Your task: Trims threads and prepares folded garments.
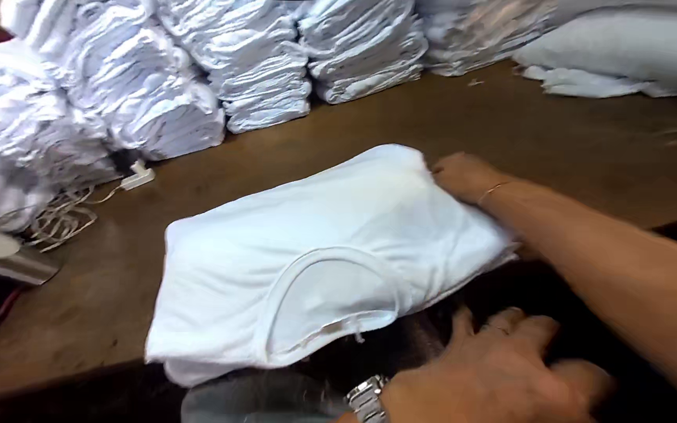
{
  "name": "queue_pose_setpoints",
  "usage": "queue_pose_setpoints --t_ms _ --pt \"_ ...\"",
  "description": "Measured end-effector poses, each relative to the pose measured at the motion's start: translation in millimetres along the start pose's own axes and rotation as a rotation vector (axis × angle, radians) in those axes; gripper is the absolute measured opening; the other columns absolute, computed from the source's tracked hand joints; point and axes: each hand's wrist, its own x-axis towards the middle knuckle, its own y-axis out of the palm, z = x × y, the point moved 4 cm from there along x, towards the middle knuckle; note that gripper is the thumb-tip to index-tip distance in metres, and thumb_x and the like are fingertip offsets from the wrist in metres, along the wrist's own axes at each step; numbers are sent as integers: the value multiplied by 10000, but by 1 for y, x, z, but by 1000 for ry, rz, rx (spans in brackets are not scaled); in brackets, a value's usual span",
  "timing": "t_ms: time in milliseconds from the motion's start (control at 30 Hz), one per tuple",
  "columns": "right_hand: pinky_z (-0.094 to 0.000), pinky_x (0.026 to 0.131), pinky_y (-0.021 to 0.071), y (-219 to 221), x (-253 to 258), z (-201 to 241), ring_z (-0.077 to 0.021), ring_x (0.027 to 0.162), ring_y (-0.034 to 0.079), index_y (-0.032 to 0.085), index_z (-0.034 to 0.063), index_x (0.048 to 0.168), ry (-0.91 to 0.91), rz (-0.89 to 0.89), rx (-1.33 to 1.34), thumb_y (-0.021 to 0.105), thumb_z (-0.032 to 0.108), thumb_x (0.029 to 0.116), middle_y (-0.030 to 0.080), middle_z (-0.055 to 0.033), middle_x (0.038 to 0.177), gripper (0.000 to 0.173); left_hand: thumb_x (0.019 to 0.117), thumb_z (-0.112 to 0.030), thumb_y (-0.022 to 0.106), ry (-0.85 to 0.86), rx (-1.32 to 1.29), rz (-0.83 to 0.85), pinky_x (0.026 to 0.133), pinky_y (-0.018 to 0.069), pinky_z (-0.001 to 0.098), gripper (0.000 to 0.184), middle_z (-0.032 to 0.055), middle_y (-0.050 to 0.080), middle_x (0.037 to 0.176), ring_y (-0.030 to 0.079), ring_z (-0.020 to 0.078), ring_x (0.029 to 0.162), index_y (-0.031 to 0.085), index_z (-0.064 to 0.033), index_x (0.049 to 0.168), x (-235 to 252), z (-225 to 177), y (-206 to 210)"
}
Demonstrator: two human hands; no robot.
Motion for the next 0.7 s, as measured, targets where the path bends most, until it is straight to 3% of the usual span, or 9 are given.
queue_pose_setpoints --t_ms 67,133,200,267,367,467,533,600,700 --pt "-789 863 446 -32 -19 30 -611 1107 602 535 -136 1274 -69 -163 -61 521 276 1066 604 -421 1166 462 994 -205 653 8 -102 -233 1126 410 597 237 139 624 1404 516 335 1388 753 -183 1208 -39 -11 -48" --pt "-767 1000 404 -63 -43 62 -578 1259 541 403 -67 1497 -278 -316 24 453 308 1096 541 -385 1363 551 971 -138 675 -81 7 -468 1139 456 498 194 103 646 1372 532 284 1371 774 -153 1137 -87 -6 -105" --pt "-682 1126 351 -61 -62 78 -488 1407 451 305 19 1595 -483 -414 49 378 417 1089 446 -302 1530 648 973 -187 670 -270 231 -538 1168 443 465 238 94 578 1455 470 275 1424 753 -152 1193 -141 16 -152" --pt "-710 1160 285 -4 -55 64 -468 1484 359 304 80 1621 -618 -418 -14 318 558 1053 375 -258 1608 743 984 -282 633 -513 460 -492 1137 445 501 294 103 513 1508 444 301 1433 726 -192 1248 -199 46 -173" --pt "-773 1123 239 32 -39 34 -500 1507 289 292 174 1644 -455 -224 -93 255 767 982 320 -242 1646 890 900 -200 613 -677 558 -374 928 526 590 239 132 622 1333 597 361 1221 780 -199 1071 -271 86 -164" --pt "-779 1137 210 6 -63 41 -566 1499 238 283 2 1608 -404 -269 -85 354 710 1001 238 -339 1638 936 916 -160 604 -684 308 -361 875 582 393 204 29 696 1164 664 188 1063 796 -178 982 -302 77 -172" --pt "-701 1204 199 4 -77 49 -505 1529 231 256 -41 1604 -486 -356 -55 361 631 1028 231 -325 1649 892 960 -159 637 -684 54 -543 835 623 354 168 65 724 1118 708 185 994 767 -87 1039 -314 76 -195" --pt "-662 1225 211 36 -80 34 -449 1544 248 229 -39 1616 -491 -295 -75 335 639 1034 243 -293 1660 900 986 -295 648 -792 30 -725 800 615 369 321 101 712 1115 705 189 971 703 -39 1171 -322 88 -216" --pt "-644 1228 184 42 -79 23 -388 1569 214 176 14 1645 -384 -164 -146 240 748 991 205 -216 1699 985 968 -556 564 -1030 77 -721 958 531 506 722 200 562 1380 605 280 1213 460 -48 1469 -311 125 -217"
